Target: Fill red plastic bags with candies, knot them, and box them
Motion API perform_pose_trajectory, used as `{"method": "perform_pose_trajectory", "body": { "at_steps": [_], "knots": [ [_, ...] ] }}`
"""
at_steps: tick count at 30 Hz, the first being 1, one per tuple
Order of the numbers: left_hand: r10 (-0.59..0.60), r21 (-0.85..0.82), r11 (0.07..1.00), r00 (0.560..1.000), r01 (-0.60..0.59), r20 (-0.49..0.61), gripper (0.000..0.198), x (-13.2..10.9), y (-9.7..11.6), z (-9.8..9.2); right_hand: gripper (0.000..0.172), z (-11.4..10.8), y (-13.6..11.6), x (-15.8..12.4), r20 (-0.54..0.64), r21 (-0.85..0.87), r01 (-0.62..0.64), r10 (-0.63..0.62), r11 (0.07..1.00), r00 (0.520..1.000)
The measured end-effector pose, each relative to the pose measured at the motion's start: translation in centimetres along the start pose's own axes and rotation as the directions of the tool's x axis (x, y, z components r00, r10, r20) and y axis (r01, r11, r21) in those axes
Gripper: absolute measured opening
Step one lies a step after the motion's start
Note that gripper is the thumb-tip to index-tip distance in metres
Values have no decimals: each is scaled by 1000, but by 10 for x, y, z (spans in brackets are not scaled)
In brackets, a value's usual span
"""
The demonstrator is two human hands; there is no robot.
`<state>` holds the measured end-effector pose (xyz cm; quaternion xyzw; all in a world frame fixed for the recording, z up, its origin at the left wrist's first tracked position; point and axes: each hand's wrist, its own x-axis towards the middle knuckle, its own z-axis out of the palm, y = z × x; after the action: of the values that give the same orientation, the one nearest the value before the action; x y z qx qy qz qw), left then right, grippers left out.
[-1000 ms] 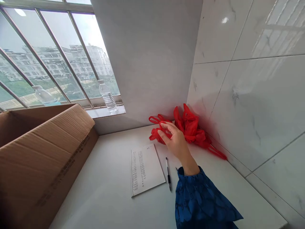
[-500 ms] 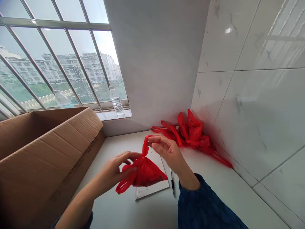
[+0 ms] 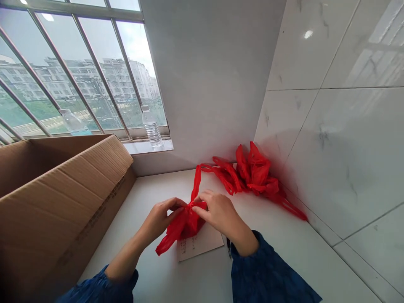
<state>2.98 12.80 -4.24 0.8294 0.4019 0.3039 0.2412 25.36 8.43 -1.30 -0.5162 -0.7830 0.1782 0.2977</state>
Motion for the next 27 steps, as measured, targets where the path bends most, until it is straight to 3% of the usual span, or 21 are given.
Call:
{"method": "perform_pose_trajectory", "body": {
  "at_steps": [3,5,11,14,18,21,27],
  "knots": [
    [23,7,1000,1000,-23,7,17,-1,-2,0,21,22,2,13,-40,-136,-14,9,991,999],
    [27,24,999,1000,-27,-1,16,-1,-6,-4,13,29,11,18,-21,-173,-19,15,985,1000],
    [-18,56,998,995,24,-101,14,0,-24,-31,13,0,37,11,-108,-192,-105,85,976,990],
    [-17,22,1000,996,19,-86,16,-1,-21,-34,8,0,30,10,-118,-150,-82,65,985,991],
    [26,-76,997,1000,-27,-9,18,-3,-6,-27,14,27,8,17,-68,-7,53,-53,999,996],
    [33,-89,996,999,-33,-9,18,-5,2,-24,12,38,1,21,-77,-32,68,-70,997,995],
    [19,25,1000,995,-17,-100,17,-3,-10,-36,13,12,13,14,-122,-113,34,-48,993,991]
  ]
}}
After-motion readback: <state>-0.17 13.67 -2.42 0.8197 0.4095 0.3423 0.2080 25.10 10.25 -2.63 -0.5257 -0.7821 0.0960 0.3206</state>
